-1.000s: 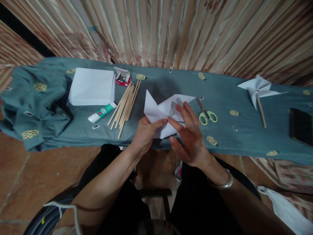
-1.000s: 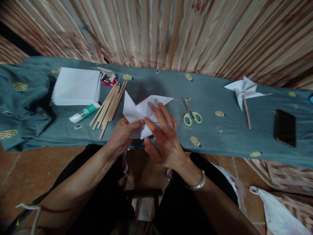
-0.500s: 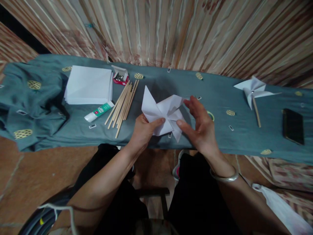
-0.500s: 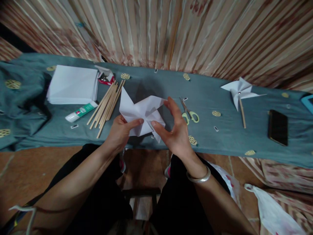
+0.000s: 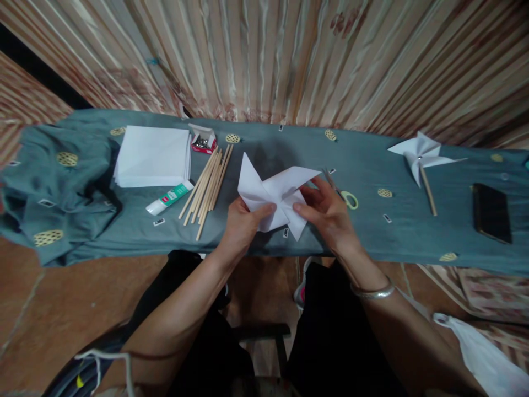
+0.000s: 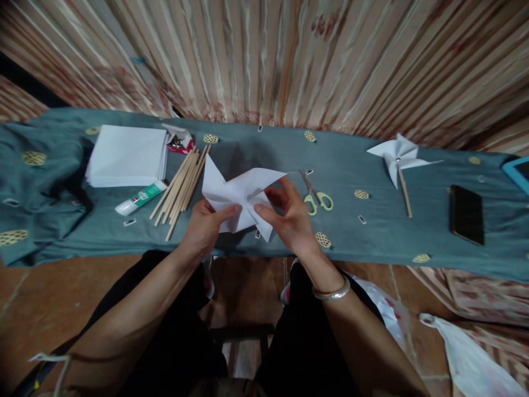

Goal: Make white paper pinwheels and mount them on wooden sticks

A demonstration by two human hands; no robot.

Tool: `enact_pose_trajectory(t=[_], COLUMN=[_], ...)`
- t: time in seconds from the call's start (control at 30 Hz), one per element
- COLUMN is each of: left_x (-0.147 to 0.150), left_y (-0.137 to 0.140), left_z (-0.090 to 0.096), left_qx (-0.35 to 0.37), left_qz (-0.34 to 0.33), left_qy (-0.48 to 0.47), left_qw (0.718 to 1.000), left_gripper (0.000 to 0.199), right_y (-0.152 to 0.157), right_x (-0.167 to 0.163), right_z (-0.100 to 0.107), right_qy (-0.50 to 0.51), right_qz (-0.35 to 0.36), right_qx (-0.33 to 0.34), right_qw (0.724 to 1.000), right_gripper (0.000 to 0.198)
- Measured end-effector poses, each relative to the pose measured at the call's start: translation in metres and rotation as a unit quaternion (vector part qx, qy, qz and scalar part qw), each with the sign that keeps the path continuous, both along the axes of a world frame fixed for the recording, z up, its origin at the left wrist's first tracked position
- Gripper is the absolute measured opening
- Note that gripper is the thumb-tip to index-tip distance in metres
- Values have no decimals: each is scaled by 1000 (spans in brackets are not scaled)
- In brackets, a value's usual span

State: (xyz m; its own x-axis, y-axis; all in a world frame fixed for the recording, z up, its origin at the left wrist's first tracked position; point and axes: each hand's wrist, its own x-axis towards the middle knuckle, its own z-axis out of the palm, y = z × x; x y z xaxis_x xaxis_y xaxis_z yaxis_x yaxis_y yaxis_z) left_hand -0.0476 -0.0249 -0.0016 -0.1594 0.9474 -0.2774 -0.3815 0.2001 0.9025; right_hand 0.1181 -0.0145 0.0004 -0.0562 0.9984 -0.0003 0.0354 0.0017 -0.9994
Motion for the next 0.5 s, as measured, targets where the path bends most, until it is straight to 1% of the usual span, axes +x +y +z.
enact_pose_trajectory(t=[0.07,0.17,0.33,0.5], left_x=[1,0,-2,-5], left_y=[0,-1,-1,0], left_z=[1,1,0,-2], left_qx=[-1,2,3,7], left_qz=[-6,-14,-19,-19], left_qy=[5,10,17,20], left_qw=[1000,1000,1000,1000], left_gripper=[30,31,32,35], right_y=[-2,-2,1,3], right_x=[-9,-16,-19,-23], right_z=[3,6,8,7], right_qy=[16,3,-21,-32], right_qz=[17,17,16,6], right_qx=[-37,-63,-75,-62], right_qw=[999,998,997,998], right_gripper=[64,55,49,46])
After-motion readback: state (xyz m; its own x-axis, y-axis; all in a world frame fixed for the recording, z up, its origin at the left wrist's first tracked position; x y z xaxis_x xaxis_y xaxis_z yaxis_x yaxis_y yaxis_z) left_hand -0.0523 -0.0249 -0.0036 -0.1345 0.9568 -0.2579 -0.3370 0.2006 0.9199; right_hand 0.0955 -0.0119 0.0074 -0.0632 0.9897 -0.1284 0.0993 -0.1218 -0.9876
